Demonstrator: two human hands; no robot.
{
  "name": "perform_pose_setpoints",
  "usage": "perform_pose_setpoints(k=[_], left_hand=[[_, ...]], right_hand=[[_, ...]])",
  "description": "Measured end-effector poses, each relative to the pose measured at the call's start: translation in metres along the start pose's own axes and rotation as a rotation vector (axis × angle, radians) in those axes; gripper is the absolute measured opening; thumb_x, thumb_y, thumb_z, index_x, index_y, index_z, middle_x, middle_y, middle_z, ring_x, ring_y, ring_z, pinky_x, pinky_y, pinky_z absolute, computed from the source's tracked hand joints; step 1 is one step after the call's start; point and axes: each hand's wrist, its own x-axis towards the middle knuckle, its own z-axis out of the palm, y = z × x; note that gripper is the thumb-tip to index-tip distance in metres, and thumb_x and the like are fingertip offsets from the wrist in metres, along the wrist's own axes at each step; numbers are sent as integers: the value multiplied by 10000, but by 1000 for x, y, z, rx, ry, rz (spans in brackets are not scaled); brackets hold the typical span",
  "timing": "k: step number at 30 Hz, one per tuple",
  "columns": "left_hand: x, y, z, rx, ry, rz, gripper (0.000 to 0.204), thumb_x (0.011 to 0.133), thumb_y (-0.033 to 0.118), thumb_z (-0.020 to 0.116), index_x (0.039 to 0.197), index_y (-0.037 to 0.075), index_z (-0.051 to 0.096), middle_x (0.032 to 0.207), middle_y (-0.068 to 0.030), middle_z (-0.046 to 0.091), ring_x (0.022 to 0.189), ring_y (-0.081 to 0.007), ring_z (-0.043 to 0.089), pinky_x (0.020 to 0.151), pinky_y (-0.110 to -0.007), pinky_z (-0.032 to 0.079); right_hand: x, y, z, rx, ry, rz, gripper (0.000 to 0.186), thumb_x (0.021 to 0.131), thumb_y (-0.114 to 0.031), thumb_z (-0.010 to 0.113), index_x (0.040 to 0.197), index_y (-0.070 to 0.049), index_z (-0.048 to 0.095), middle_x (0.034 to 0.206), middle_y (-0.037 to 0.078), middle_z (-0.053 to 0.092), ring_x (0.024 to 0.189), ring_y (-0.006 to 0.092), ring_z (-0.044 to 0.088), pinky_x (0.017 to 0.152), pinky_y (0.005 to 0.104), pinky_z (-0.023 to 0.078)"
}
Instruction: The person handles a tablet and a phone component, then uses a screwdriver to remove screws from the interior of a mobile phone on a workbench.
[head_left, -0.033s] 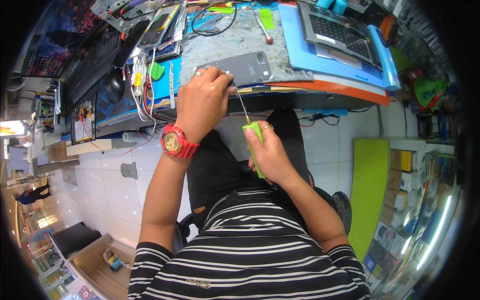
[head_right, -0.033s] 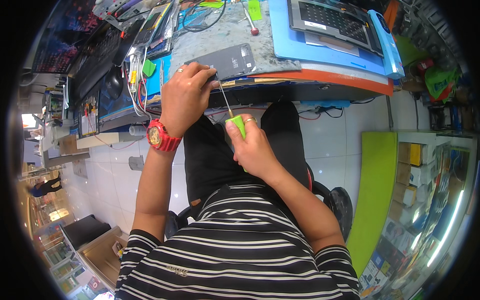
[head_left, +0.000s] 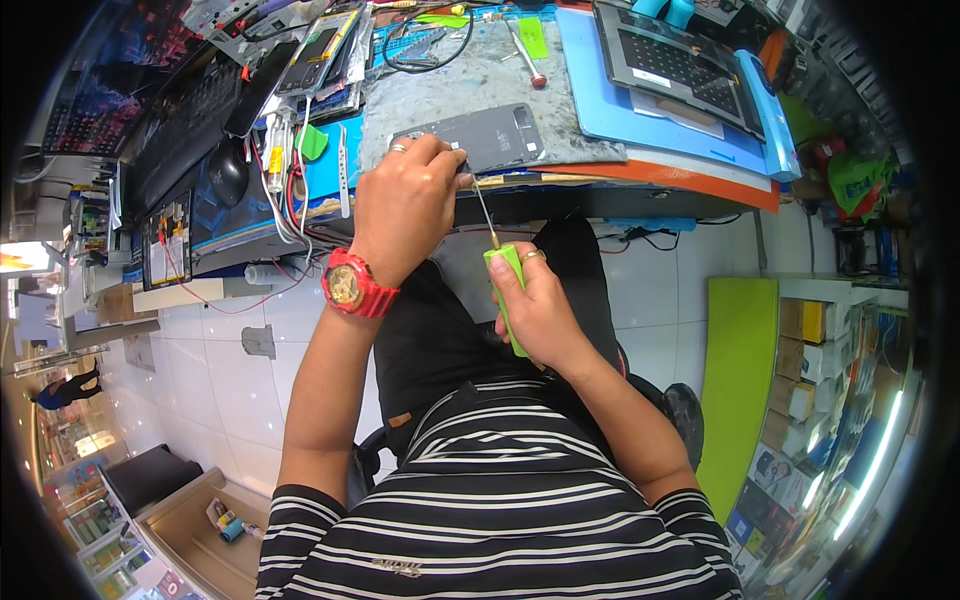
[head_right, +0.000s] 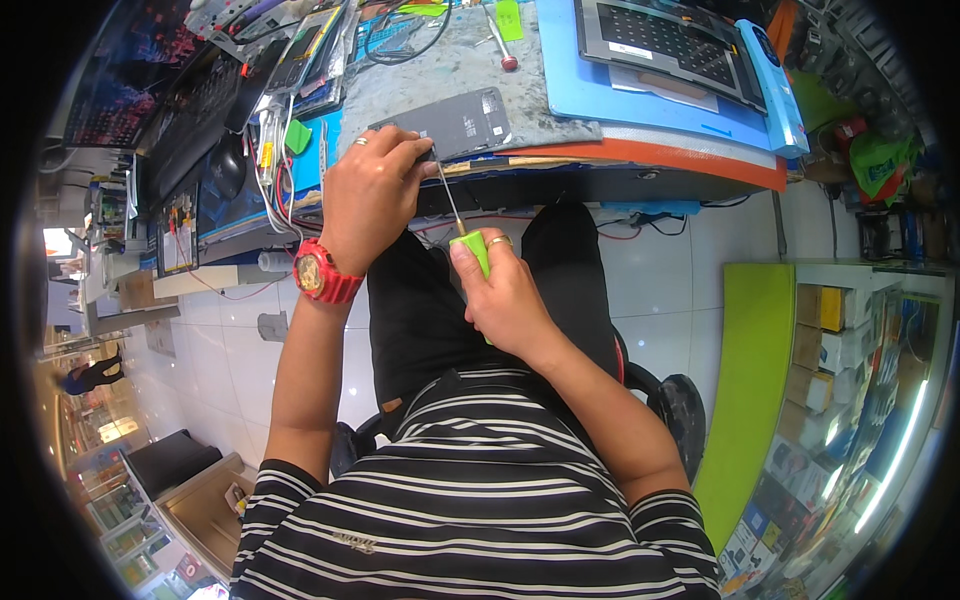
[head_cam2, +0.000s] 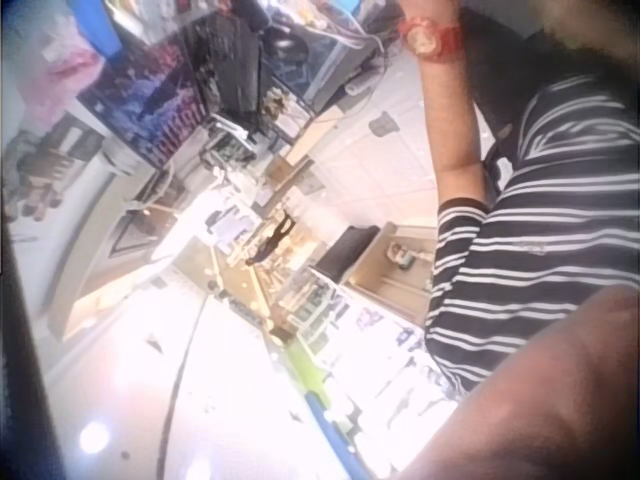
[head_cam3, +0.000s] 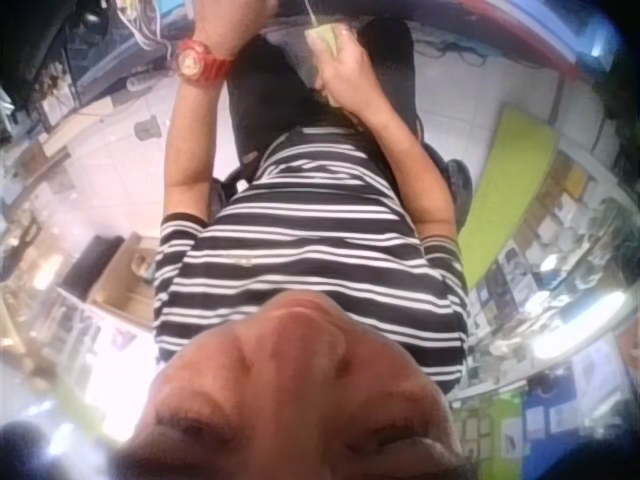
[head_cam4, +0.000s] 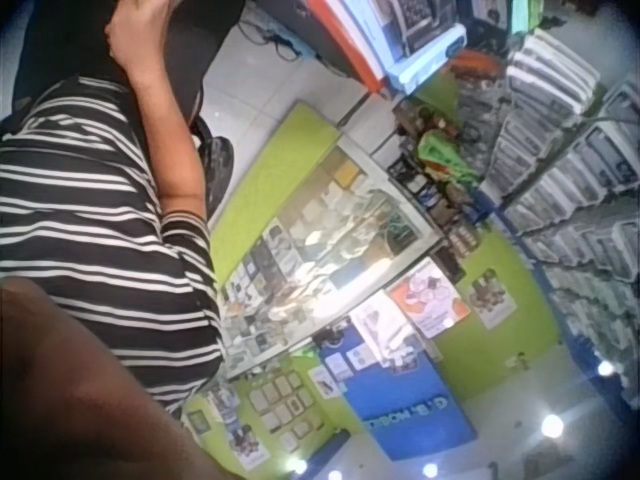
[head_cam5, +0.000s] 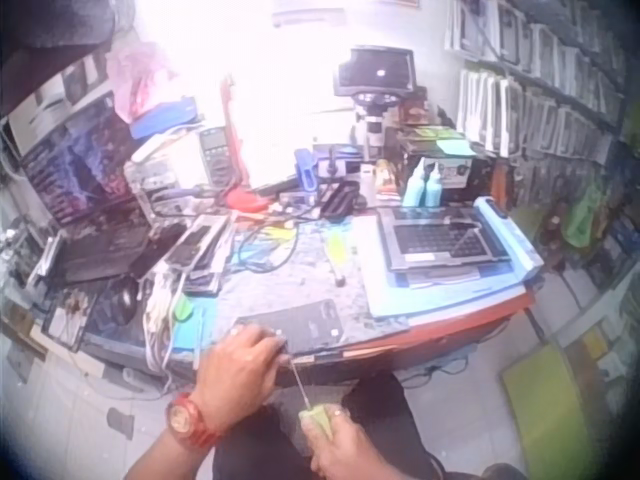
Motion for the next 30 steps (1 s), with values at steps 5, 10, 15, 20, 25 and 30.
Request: perform_pose_setpoints(k=[5, 10, 15, 20, 25, 30], left_hand=[[0, -4, 3, 2, 24, 46, 160, 884, 151, 796, 1027, 80, 785, 1015, -46, 749, 893, -295, 724, 747, -404, 593], [-1, -2, 4, 22, 32, 49, 159, 886, 151, 794, 1027, 80, 784, 1016, -49, 749, 875, -302, 728, 744, -404, 595], [-1, -2, 4, 20, 23, 38, 165, 889, 151, 791, 1039, 84, 787, 1011, -47, 751, 874, -301, 732, 753, -402, 596], [0, -3, 5, 27, 44, 58, 143, 897, 175, 786, 1006, 83, 792, 981, -44, 738, 876, -276, 731, 720, -395, 599], [-1, -3, 6, 28, 30, 40, 155, 902, 178, 789, 1033, 95, 798, 1024, -36, 759, 873, -297, 736, 747, -396, 595], [-1, -2, 5, 44, 26, 35, 146, 904, 170, 785, 1028, 94, 797, 1025, -35, 759, 879, -299, 739, 741, -396, 599]], right_hand=[[1, -1, 2, 96, 11, 8, 425, 1119, -415, 539, 1198, 2, 536, 768, 58, 592, 518, 138, 617, 454, 301, 500], [-1, -1, -1, 152, 20, 30, 421, 1121, -419, 539, 1194, -4, 537, 800, 62, 587, 514, 130, 603, 452, 288, 496], [-2, -7, -10, 180, 8, 22, 420, 1127, -432, 521, 1149, -12, 525, 804, 62, 568, 498, 126, 582, 449, 286, 499], [-4, -6, -2, 209, -62, 47, 424, 1130, -452, 503, 1147, -29, 516, 796, 57, 568, 502, 126, 588, 445, 289, 500], [-2, -6, -5, 251, -83, 94, 413, 1140, -468, 462, 1184, -59, 507, 814, 63, 583, 512, 136, 591, 459, 302, 521], [-2, -6, -6, 250, -50, 69, 411, 1138, -470, 466, 1179, -63, 507, 811, 62, 583, 514, 136, 593, 460, 303, 521]])
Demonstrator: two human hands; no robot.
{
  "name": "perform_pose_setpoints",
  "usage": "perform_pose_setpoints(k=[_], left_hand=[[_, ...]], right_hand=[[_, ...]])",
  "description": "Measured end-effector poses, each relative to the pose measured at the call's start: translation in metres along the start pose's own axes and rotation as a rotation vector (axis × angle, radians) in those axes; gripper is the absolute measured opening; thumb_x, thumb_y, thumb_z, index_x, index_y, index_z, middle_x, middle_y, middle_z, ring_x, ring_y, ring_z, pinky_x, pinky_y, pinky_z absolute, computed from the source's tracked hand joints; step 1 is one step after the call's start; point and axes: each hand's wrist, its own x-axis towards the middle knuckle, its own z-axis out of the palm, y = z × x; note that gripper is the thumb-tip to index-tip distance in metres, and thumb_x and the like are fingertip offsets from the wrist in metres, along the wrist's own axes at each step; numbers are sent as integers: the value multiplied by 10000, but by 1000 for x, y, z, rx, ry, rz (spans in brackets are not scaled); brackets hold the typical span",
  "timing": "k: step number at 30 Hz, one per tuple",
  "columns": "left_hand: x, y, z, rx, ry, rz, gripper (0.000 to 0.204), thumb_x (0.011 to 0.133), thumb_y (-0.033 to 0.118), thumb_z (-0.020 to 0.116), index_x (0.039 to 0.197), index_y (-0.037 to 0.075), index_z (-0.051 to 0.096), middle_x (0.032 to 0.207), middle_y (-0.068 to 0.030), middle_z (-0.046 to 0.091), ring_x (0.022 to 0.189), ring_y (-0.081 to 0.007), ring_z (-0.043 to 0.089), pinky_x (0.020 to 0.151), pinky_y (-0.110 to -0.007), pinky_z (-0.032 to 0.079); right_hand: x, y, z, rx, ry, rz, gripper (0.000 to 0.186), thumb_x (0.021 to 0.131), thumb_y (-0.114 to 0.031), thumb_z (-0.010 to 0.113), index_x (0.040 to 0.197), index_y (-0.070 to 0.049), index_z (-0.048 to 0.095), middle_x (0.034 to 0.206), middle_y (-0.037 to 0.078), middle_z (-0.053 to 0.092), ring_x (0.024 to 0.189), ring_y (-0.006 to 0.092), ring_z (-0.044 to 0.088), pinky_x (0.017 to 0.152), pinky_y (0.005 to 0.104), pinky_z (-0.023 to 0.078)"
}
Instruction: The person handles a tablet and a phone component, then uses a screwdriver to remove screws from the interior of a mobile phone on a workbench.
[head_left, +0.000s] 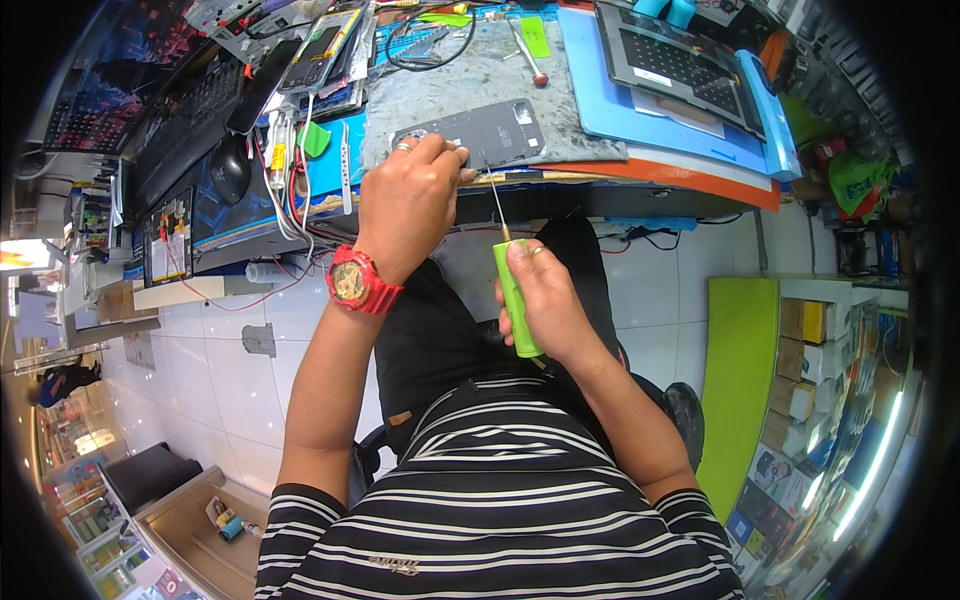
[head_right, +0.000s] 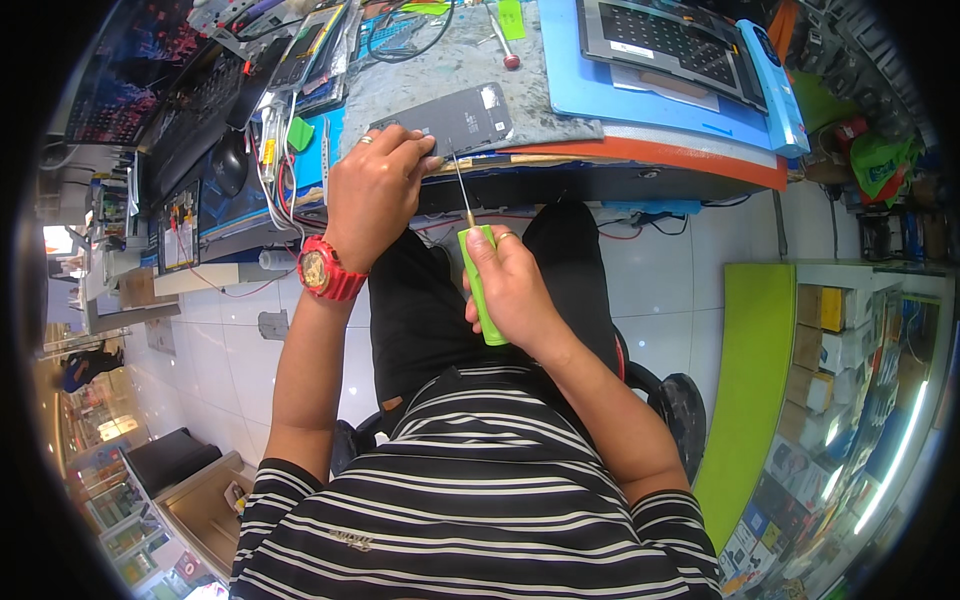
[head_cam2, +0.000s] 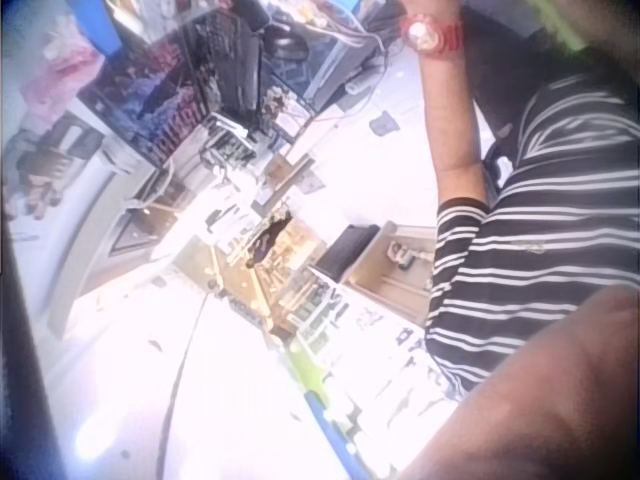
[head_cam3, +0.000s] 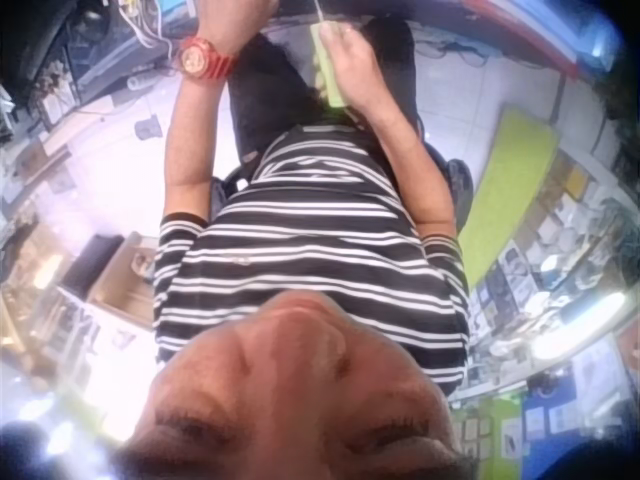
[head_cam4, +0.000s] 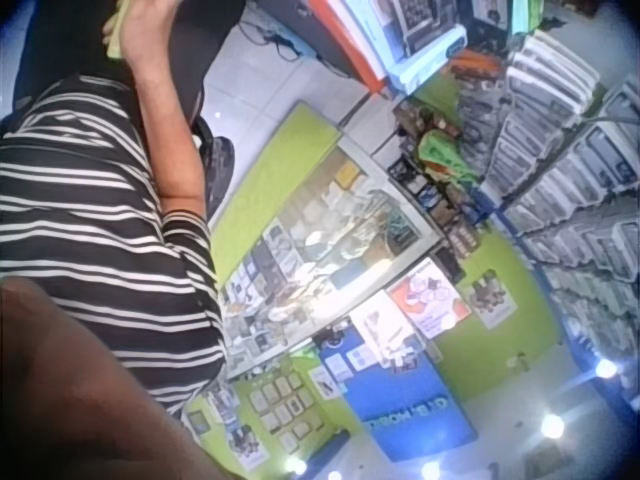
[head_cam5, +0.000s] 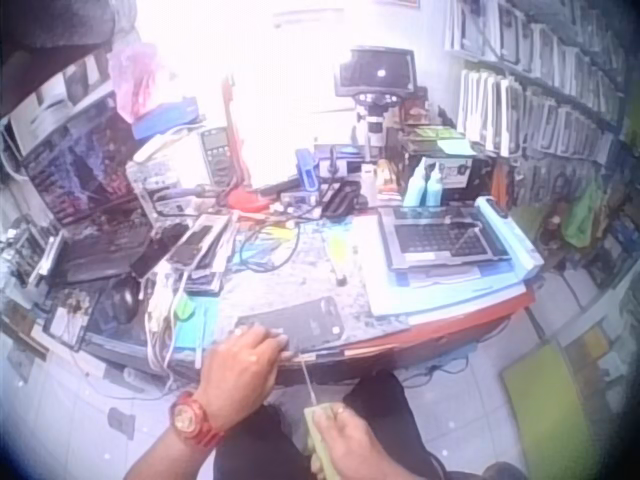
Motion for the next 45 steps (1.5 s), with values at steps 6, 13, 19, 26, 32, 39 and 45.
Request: perform_pose_setpoints(k=[6, 13, 19, 26, 32, 39, 45], left_hand=[[0, 1, 0, 2, -6, -7, 147, 904, 167, 783, 1029, 92, 797, 1024, -37, 761, 878, -301, 741, 767, -397, 599], [-1, 0, 1, -4, -9, -10, 147, 905, 168, 783, 1030, 90, 797, 1026, -38, 763, 883, -300, 742, 773, -399, 600], [-1, 1, 0, 0, -13, -12, 147, 909, 169, 779, 1032, 91, 797, 1018, -42, 760, 882, -301, 741, 758, -399, 600], [0, 1, 0, 5, 16, 8, 118, 914, 170, 771, 997, 88, 789, 960, -49, 727, 850, -284, 730, 701, -399, 599], [0, 1, -1, -6, -9, -12, 148, 909, 152, 774, 1044, 96, 793, 997, -48, 747, 848, -308, 734, 737, -399, 594], [0, 1, -2, -15, -1, -6, 147, 907, 147, 774, 1044, 96, 793, 1004, -46, 748, 865, -305, 734, 759, -396, 593], [1, 3, -2, 9, -17, -12, 144, 911, 158, 775, 1038, 92, 789, 1017, -43, 747, 872, -306, 734, 761, -403, 595]], right_hand=[[-2, -2, 3, 3, -3, 19, 434, 1135, -470, 479, 1175, -40, 518, 820, 62, 585, 505, 126, 595, 450, 290, 514], [-1, 0, 0, -4, -31, 19, 412, 1139, -475, 459, 1168, -66, 507, 815, 64, 583, 515, 135, 594, 459, 299, 522], [0, 3, -2, -5, -20, -3, 411, 1142, -465, 457, 1167, -58, 507, 815, 70, 587, 510, 135, 592, 455, 299, 519], [-1, 1, -3, 8, -10, -7, 408, 1142, -463, 459, 1154, -58, 504, 811, 71, 589, 505, 133, 589, 455, 297, 519], [-2, 1, -6, 23, 17, -8, 454, 1131, -487, 484, 1175, -37, 530, 816, 61, 584, 521, 126, 598, 456, 290, 514], [-3, -2, -8, 27, 34, -22, 455, 1131, -483, 485, 1175, -32, 529, 819, 60, 583, 522, 123, 598, 455, 289, 514], [-1, 3, -3, -9, 18, -23, 451, 1132, -472, 488, 1172, -25, 530, 822, 62, 583, 522, 122, 601, 457, 284, 513]])
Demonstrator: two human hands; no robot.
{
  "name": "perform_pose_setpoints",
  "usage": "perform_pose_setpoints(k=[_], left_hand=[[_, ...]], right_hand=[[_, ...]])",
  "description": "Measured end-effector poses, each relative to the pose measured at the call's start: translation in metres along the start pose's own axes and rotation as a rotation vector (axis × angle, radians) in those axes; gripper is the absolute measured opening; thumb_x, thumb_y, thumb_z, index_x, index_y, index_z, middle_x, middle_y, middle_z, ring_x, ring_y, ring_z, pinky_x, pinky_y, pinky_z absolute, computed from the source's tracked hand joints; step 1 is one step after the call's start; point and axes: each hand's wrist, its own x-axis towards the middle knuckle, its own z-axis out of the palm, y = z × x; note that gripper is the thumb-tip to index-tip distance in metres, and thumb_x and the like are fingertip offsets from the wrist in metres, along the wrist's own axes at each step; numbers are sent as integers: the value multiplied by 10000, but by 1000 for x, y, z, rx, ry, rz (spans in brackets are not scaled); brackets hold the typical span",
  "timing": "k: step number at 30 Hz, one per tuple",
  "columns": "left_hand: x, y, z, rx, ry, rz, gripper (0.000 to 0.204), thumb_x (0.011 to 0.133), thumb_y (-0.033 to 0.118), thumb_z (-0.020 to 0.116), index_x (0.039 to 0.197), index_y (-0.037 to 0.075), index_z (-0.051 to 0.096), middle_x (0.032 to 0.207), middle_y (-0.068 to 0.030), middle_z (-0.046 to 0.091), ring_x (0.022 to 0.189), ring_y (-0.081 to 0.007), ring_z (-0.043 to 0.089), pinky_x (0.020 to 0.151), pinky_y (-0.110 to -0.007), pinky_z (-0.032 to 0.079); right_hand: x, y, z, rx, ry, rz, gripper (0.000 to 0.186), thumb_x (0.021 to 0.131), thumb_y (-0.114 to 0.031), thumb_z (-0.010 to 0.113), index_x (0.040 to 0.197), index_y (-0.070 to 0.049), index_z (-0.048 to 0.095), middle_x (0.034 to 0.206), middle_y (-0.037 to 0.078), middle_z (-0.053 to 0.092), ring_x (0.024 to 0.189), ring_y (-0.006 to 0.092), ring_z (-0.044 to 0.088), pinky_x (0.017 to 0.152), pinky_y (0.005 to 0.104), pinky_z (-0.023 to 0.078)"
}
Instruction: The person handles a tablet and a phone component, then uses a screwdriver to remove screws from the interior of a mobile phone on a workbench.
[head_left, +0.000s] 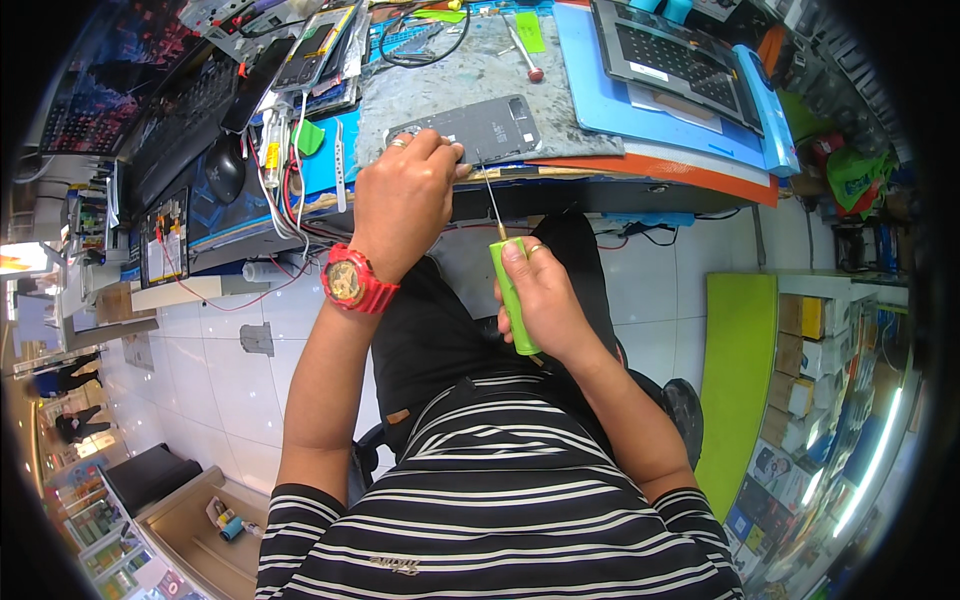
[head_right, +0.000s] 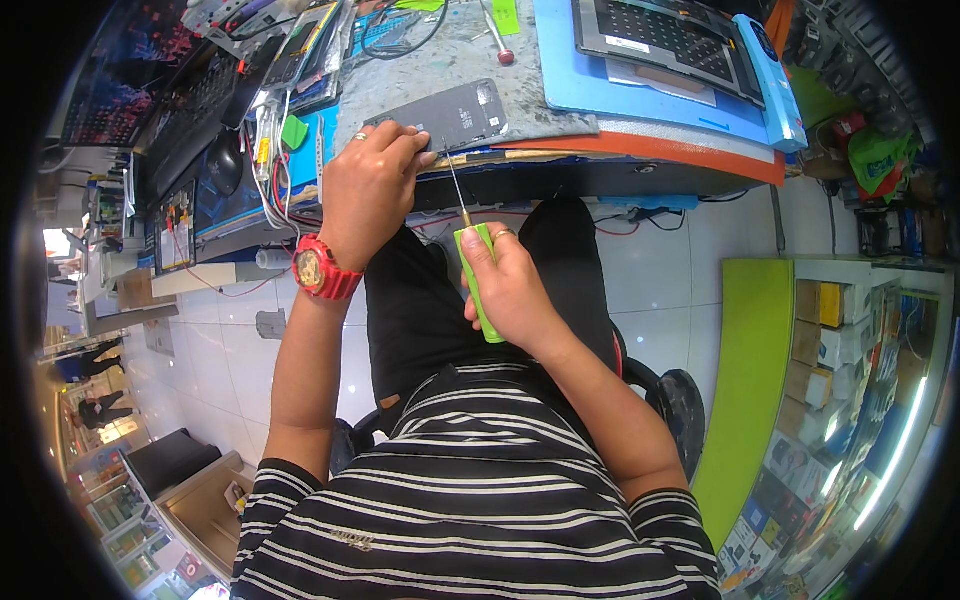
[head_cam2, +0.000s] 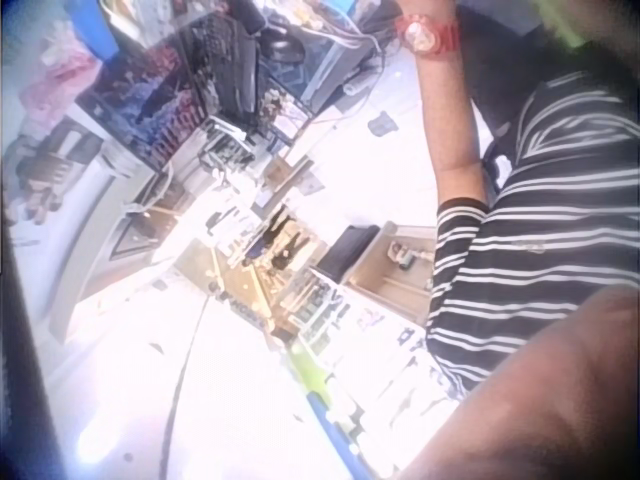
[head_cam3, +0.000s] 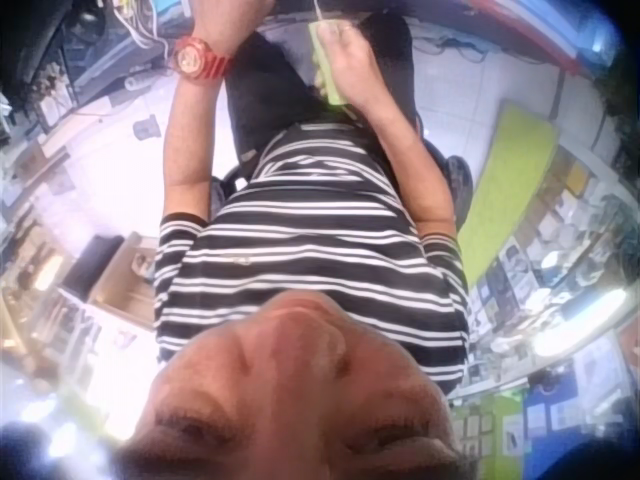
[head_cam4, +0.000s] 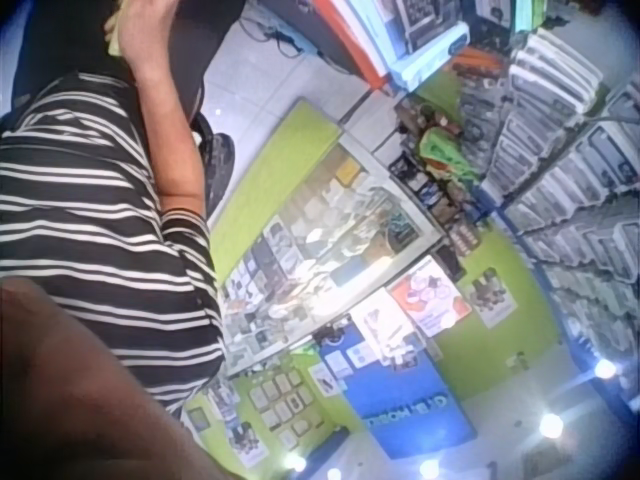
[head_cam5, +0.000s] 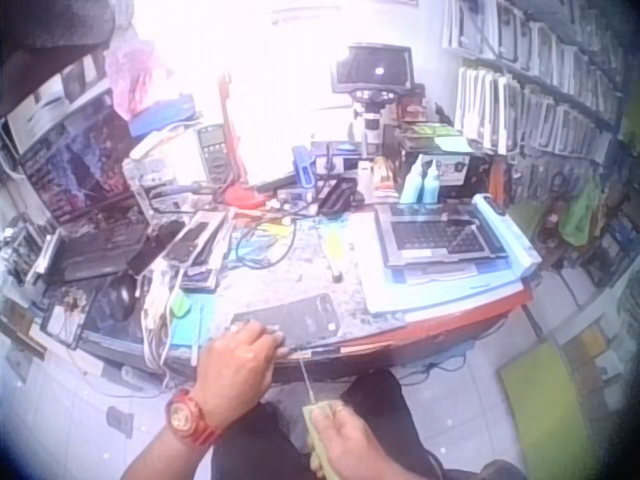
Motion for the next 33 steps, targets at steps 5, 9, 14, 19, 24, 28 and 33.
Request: perform_pose_setpoints(k=[5, 9, 14, 19, 24, 28, 33], left_hand=[[-2, -2, 1, -1, 7, 8, 148, 911, 163, 776, 1040, 91, 787, 1026, -42, 746, 875, -305, 735, 751, -404, 596], [-1, -1, 1, -4, -1, 3, 151, 912, 161, 774, 1045, 91, 787, 1025, -43, 746, 874, -306, 735, 751, -403, 596], [-1, -2, 0, -16, 0, 1, 143, 913, 152, 770, 1041, 91, 791, 1019, -44, 746, 872, -306, 734, 757, -402, 595], [0, 0, 1, -12, -3, -1, 143, 912, 144, 768, 1042, 92, 795, 1018, -44, 748, 875, -305, 734, 762, -401, 594], [-1, -2, 2, -18, 18, 9, 143, 915, 152, 769, 1042, 93, 795, 1019, -43, 752, 873, -303, 734, 772, -400, 593], [-1, -1, 2, -20, 16, 8, 139, 917, 153, 768, 1039, 92, 795, 1010, -44, 751, 869, -302, 734, 772, -400, 592], [-1, -1, 1, -24, 12, 1, 132, 918, 149, 767, 1031, 87, 794, 995, -47, 747, 865, -302, 735, 771, -401, 592]], right_hand=[[0, -3, 0, 3, 13, 7, 451, 1133, -470, 486, 1173, -23, 530, 823, 63, 581, 518, 124, 597, 455, 284, 513], [-1, -3, -1, -1, 30, -6, 457, 1133, -473, 484, 1177, -21, 530, 822, 64, 580, 515, 125, 595, 450, 284, 512], [0, -3, -4, 8, 38, -10, 456, 1133, -472, 485, 1189, -21, 527, 823, 65, 579, 514, 124, 595, 444, 283, 510], [2, 2, 0, 0, 13, 2, 448, 1132, -468, 489, 1210, -28, 525, 812, 62, 579, 515, 124, 604, 441, 283, 509], [3, 0, 1, 15, 10, -16, 448, 1132, -472, 489, 1195, -31, 526, 810, 62, 580, 517, 128, 607, 444, 287, 512], [3, -1, 0, 11, 29, -9, 457, 1132, -479, 484, 1202, -30, 530, 814, 63, 583, 516, 128, 603, 446, 288, 513], [2, -3, -2, 20, 46, -23, 467, 1133, -482, 480, 1211, -24, 530, 817, 65, 583, 513, 127, 598, 446, 283, 509]])
